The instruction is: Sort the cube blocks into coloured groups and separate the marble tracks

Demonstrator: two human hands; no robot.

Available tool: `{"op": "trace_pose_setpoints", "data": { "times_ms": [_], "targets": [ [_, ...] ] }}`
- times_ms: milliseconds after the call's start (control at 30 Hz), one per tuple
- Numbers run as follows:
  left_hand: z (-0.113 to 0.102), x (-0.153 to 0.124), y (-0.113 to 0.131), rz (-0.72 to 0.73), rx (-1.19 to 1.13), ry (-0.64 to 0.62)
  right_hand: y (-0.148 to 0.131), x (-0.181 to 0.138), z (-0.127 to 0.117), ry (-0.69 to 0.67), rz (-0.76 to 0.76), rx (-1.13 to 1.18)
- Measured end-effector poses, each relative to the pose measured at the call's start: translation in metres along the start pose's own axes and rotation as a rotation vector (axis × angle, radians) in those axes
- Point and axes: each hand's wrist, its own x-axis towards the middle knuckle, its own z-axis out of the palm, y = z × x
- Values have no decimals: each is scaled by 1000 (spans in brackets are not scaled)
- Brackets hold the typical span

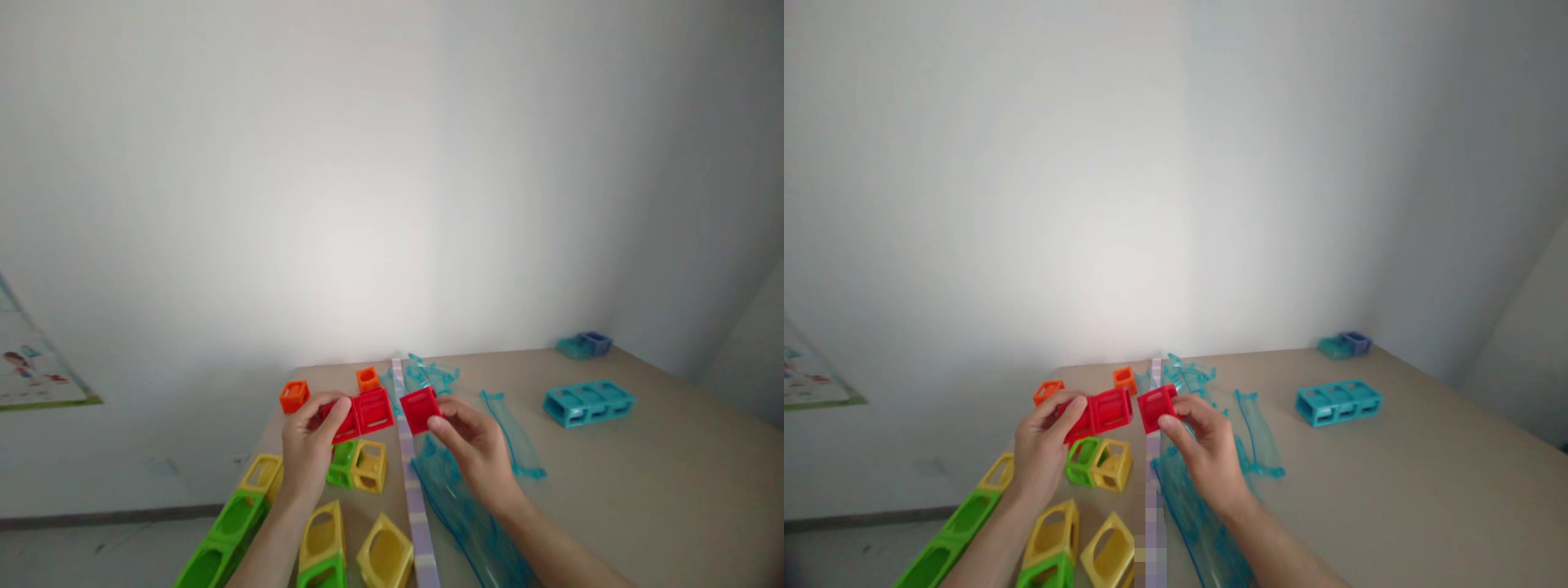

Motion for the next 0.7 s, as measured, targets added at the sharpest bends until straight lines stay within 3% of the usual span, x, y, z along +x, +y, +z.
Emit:
{"op": "trace_pose_setpoints", "data": {
  "times_ms": [300, 500, 700],
  "targets": [
    [4, -5, 5, -32, -31, -151, -5, -5, 9, -46, 18, 71],
    [2, -12, 19, -68, -53, -409, -1, 1, 6, 71, 79, 196],
    [1, -14, 21, -40, -48, -394, 3, -1, 1, 45, 19, 186]
  ]
}}
